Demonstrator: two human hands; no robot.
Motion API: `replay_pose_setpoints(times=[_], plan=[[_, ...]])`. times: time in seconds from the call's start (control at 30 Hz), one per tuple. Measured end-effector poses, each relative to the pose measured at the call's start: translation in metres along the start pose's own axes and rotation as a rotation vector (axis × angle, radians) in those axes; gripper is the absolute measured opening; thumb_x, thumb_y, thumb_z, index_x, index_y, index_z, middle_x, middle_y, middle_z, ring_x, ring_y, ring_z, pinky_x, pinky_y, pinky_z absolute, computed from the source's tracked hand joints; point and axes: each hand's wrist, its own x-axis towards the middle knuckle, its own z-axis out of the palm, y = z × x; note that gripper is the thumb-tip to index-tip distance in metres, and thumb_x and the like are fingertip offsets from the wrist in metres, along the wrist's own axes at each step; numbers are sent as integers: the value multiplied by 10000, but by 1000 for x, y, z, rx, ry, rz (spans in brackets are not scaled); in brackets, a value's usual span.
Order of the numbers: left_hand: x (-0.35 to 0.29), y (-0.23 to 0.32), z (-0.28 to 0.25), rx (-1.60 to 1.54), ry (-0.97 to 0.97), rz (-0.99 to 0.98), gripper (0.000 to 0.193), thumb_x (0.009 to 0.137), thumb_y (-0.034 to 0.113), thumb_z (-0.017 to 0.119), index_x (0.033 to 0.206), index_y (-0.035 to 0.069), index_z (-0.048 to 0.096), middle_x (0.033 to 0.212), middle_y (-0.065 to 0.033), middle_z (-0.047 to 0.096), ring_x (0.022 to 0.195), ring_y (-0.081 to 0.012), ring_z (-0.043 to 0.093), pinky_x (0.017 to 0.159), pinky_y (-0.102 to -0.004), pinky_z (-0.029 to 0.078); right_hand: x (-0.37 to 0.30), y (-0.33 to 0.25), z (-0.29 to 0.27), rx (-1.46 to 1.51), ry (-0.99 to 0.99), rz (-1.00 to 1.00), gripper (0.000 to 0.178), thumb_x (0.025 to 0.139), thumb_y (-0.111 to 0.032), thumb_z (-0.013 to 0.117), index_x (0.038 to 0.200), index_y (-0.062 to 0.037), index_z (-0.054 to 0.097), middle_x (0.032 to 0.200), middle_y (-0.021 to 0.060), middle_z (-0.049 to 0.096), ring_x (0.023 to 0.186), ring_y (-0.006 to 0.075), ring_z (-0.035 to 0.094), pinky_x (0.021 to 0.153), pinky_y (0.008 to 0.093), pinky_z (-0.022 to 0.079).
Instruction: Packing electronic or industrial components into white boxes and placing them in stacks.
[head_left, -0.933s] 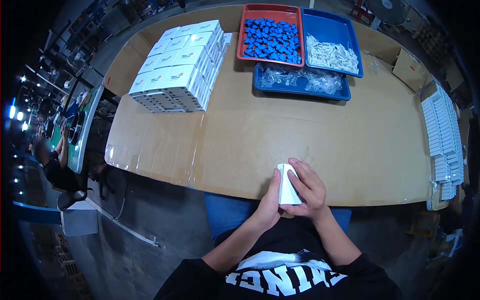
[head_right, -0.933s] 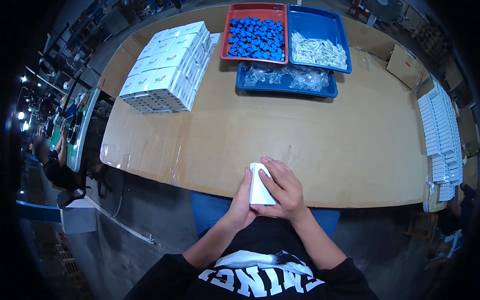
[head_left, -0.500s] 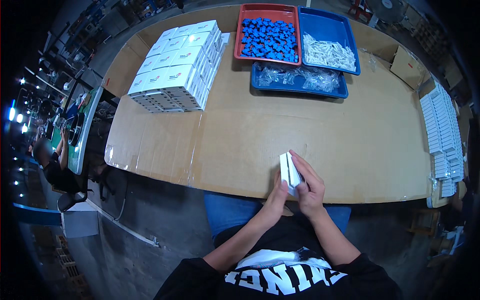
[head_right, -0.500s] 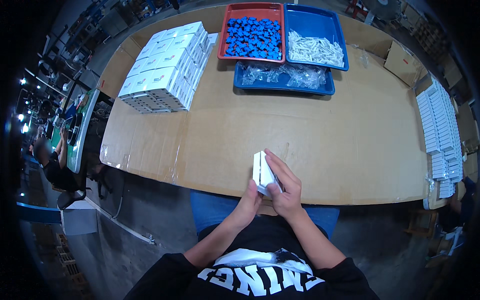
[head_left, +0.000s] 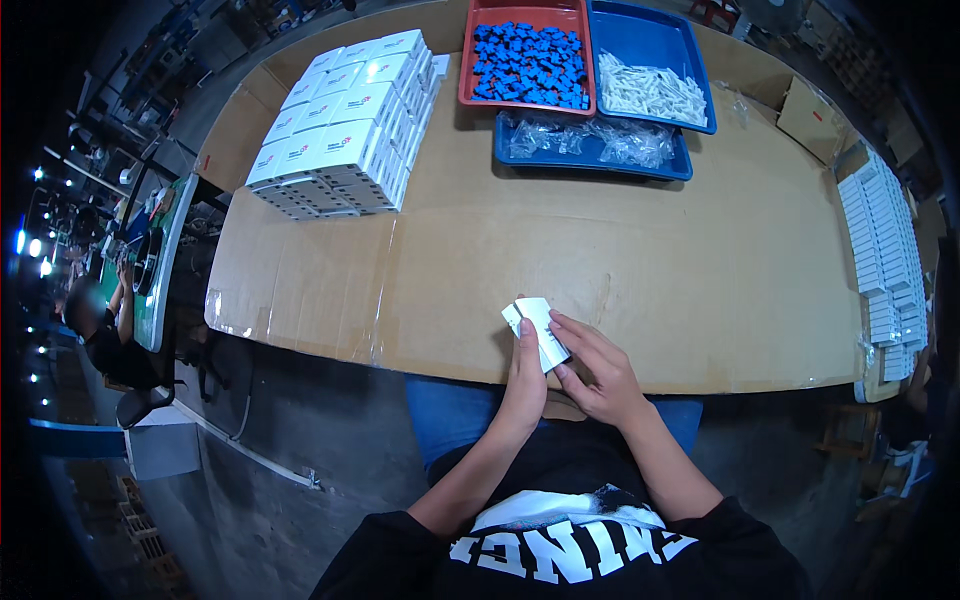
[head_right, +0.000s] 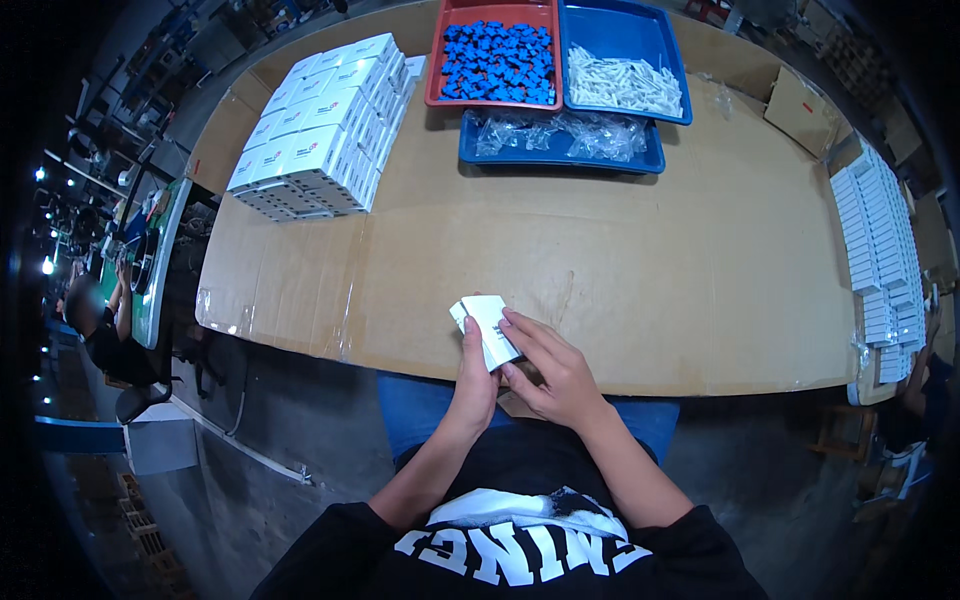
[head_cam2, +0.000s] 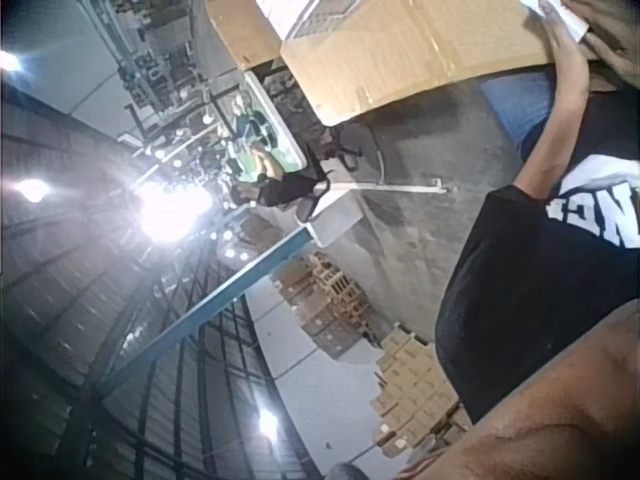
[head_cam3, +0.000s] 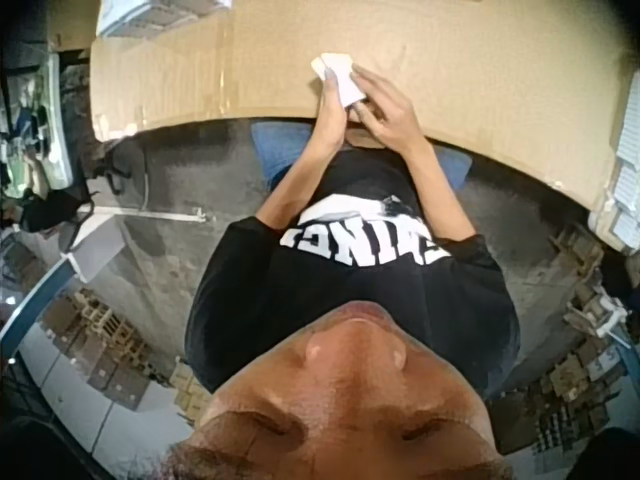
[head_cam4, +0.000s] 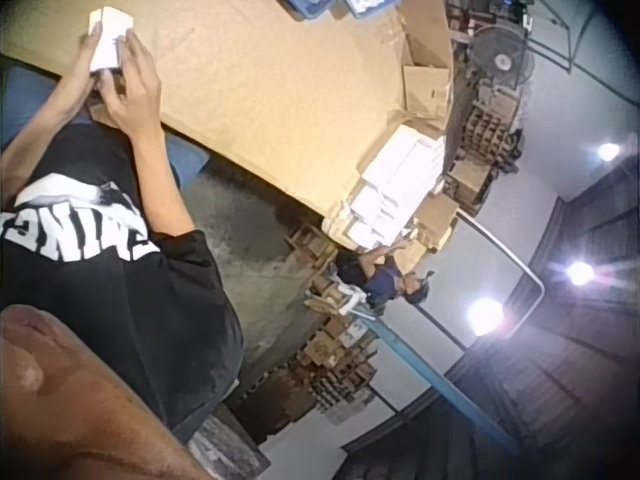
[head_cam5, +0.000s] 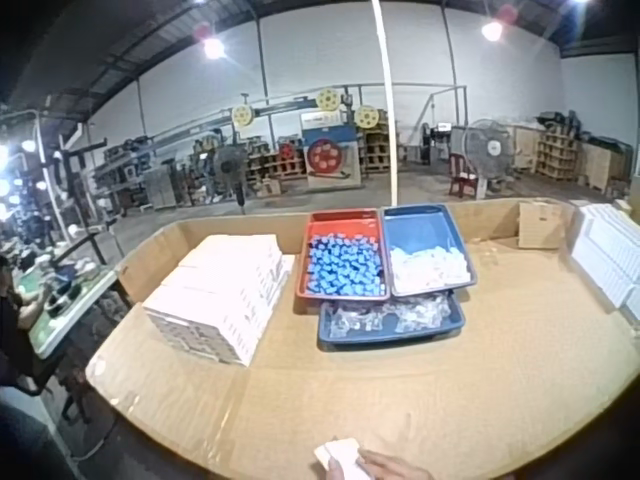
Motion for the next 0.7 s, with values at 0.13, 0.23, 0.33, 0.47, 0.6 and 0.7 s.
replay_pose_setpoints(times=[0.13, 0.23, 0.33, 0.47, 0.6, 0.7], plan=[[0, -2, 5, 20, 45, -38, 723, 1098, 651, 316, 1473, 50, 460, 1312, -102, 593, 1197, -182, 586, 1016, -337, 481, -8, 8, 7, -99, 54, -56, 495, 905, -71, 711, 1372, 64, 615, 1350, 260, 669, 1159, 380, 712, 971, 407, 583], [2, -2, 8, -6, 90, -62, 741, 1089, 665, 327, 1471, 45, 467, 1288, -107, 598, 1179, -179, 587, 1007, -337, 481, -13, 12, 13, -133, 90, -36, 477, 919, -149, 743, 1339, 54, 644, 1281, 232, 712, 1012, 341, 763, 834, 391, 629], [1, -1, 8, 26, 81, -66, 749, 1084, 673, 333, 1462, 41, 472, 1272, -110, 599, 1161, -183, 590, 996, -342, 484, -15, 12, 13, -156, 74, -29, 457, 946, -155, 719, 1339, 62, 639, 1249, 237, 722, 945, 341, 773, 771, 386, 635], [-2, 3, 11, 59, 117, -96, 748, 1075, 673, 361, 1449, 35, 475, 1259, -107, 597, 1144, -190, 594, 980, -348, 491, -16, 15, 16, -220, 118, -110, 429, 964, -140, 692, 1328, 80, 635, 1229, 248, 723, 887, 342, 773, 725, 380, 633], [-2, 7, 11, 42, 123, -93, 718, 1080, 649, 377, 1430, 32, 487, 1242, -108, 599, 1132, -185, 598, 960, -340, 499, -16, 11, 18, -220, 125, -100, 405, 974, -126, 677, 1317, 85, 636, 1213, 249, 726, 863, 332, 773, 712, 382, 631], [-1, 9, 10, 63, 125, -87, 703, 1082, 640, 383, 1414, 30, 495, 1224, -107, 604, 1112, -181, 603, 944, -334, 503, -16, 10, 21, -213, 125, -77, 393, 979, -120, 669, 1315, 83, 638, 1191, 246, 733, 842, 323, 772, 699, 380, 629]])
